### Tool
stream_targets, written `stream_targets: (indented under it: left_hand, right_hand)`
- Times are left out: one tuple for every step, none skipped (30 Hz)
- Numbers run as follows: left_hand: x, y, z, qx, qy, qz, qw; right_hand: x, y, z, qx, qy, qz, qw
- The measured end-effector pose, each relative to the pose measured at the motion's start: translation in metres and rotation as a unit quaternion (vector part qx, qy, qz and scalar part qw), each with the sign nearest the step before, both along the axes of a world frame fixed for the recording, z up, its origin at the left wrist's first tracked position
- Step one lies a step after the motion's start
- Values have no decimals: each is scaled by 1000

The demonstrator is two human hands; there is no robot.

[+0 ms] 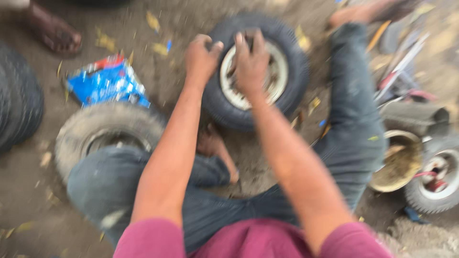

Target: The person sits on the ground working a small rubber tire on a metal wheel rim. They press and rock the tire, work around the rim edge by hand, and use a metal pry tool and a hammer-like tool to work the tire bead loose from the rim.

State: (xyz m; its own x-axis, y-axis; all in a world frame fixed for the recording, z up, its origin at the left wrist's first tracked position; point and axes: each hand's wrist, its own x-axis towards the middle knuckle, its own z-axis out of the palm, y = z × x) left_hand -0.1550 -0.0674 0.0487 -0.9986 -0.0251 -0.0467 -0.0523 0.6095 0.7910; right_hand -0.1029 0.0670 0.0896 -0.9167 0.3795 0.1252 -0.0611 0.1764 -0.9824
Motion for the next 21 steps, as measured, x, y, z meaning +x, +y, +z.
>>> stream_targets:
  left_hand:
    - [-3, 8, 23, 60, 59, 27, 996]
    - [-2, 19, 47, 134, 53, 5, 990]
    - [4, 32, 72, 206, 51, -24, 977]
    - [13, 43, 94, 152, 60, -42, 986]
    - [26, 52, 114, 93, 65, -56, 992]
    - [40, 60, 129, 82, 131, -50, 987]
    - [51, 65, 141, 69, 193, -38, 978]
    - [55, 67, 149, 71, 176, -46, 981]
    - [57, 68, 153, 71, 157, -53, 984]
    - [55, 67, 153, 71, 137, -60, 986]
    - [51, 66, 151, 57, 185, -95, 976]
    - [45, 66, 146, 44, 230, -128, 964]
    - [42, 67, 140, 33, 272, -159, 949]
    - [39, 70, 133, 9, 302, -141, 943]
    - [39, 75, 126, -13, 330, -123, 936]
    - [43, 80, 119, -35, 357, -104, 928]
    - [48, 87, 113, -45, 331, -25, 942]
    - [54, 92, 106, -54, 304, 55, 949]
    - [61, 94, 100, -68, 269, 135, 951]
    - [63, 93, 96, -48, 245, 136, 959]
    - [64, 90, 93, -27, 223, 138, 965]
  right_hand:
    - [0, -8, -2, 99, 99, -102, 985]
    - [-5, -16, -4, 104, 38, -183, 977]
    - [-7, -21, -4, 75, -26, -175, 981]
    - [-8, -25, -4, 198, 160, -180, 950]
    - [-9, -26, -2, 109, 84, -169, 976]
    - [-6, -24, -1, 16, 1, -147, 989]
    - [1, -22, 0, -79, -83, -111, 987]
    - [14, -15, 2, 59, -32, -93, 993]
    - [30, -4, 3, 197, 17, -73, 978]
    - [46, 6, 3, 211, 6, -59, 976]
    - [60, 11, 2, 224, -7, -45, 974]
    - [69, 12, -2, 216, -29, -48, 975]
    - [77, 15, -5, 211, -52, -50, 975]
    - [81, 16, -10, 207, -77, -53, 974]
    - [82, 16, -14, 147, -45, -71, 986]
    - [81, 13, -19, 86, -14, -89, 992]
    - [79, 11, -23, 29, 24, -107, 994]
    - [77, 8, -25, -87, 3, -70, 994]
    - [77, 5, -26, -205, -25, -32, 978]
    - [78, 3, -24, -324, -57, 5, 944]
    - [81, 4, -21, -327, -84, 23, 941]
